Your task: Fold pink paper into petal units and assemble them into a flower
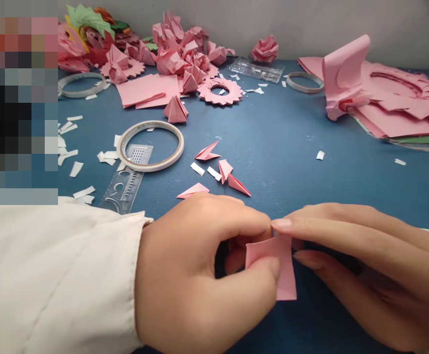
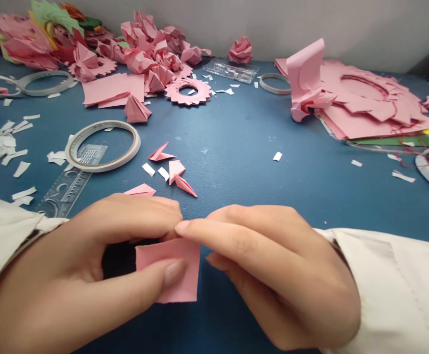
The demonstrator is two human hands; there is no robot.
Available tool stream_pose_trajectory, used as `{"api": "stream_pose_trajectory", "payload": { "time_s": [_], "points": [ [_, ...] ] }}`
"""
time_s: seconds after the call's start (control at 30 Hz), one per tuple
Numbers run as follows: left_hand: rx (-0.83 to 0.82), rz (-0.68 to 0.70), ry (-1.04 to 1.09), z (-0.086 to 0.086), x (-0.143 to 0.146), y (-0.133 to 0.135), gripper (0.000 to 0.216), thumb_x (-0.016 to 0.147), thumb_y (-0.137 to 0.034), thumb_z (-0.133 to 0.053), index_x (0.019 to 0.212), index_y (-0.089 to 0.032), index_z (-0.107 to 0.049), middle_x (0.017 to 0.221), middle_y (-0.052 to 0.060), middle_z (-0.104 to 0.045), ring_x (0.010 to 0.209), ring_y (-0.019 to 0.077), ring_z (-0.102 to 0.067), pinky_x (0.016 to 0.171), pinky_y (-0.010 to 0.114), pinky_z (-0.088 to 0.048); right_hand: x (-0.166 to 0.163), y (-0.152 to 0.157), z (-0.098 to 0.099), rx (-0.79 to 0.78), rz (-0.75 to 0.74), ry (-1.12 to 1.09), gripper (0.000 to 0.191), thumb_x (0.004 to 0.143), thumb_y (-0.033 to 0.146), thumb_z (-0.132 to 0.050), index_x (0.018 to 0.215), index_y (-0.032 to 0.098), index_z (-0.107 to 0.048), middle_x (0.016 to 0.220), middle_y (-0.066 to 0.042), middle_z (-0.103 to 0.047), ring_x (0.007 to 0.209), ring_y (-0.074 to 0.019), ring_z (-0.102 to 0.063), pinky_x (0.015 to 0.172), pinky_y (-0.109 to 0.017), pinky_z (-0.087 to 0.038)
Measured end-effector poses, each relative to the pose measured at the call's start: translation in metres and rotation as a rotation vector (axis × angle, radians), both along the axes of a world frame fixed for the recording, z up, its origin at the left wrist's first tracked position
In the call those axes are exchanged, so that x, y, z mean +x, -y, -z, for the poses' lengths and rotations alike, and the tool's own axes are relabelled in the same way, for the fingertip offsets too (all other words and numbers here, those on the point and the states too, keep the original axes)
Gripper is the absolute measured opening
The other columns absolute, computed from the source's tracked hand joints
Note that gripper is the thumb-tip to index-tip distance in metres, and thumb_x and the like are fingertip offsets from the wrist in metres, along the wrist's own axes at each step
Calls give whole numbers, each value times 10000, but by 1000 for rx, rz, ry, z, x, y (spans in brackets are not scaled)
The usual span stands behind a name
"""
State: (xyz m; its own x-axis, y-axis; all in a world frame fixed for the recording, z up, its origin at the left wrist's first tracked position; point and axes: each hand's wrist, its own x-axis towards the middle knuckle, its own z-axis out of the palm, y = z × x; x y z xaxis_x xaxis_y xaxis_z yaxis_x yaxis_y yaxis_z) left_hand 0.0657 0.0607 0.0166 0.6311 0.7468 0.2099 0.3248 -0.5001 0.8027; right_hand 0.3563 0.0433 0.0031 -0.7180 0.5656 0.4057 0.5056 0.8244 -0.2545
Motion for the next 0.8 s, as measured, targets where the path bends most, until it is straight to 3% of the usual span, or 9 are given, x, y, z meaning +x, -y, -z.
{"api": "stream_pose_trajectory", "payload": {
  "time_s": [0.23,0.4,0.6,0.8],
  "points": [
    [-114,57,31,5,0,0,311,1034,-156,-623,744,-247,-688,681,-98,-699,597,103,-587,591,248,-463,3,-1,0,51,-57,2,313,1377,202,-607,1639,279,-760,1103,-19,-961,830,-123,-927,896,-149,-757],
    [-110,22,80,1,1,0,336,1079,-107,-672,774,-246,-665,685,-126,-666,615,65,-609,621,167,-477,1,3,-2,89,54,-43,253,1403,299,-601,1465,359,-839,1038,19,-949,804,-94,-921,920,-103,-731],
    [-94,47,-25,-6,0,-1,366,1159,-139,-714,809,-239,-669,722,-128,-681,664,67,-621,697,183,-486,2,0,2,78,74,12,274,1409,542,-521,1486,462,-772,971,60,-939,773,-117,-931,868,-108,-744],
    [-6,92,-80,-2,-4,-2,389,1220,-160,-687,836,-222,-667,770,-124,-665,685,52,-608,739,168,-491,1,0,2,5,15,-11,250,1407,481,-581,1545,448,-787,1022,61,-978,808,-127,-956,856,-111,-753]
  ]
}}
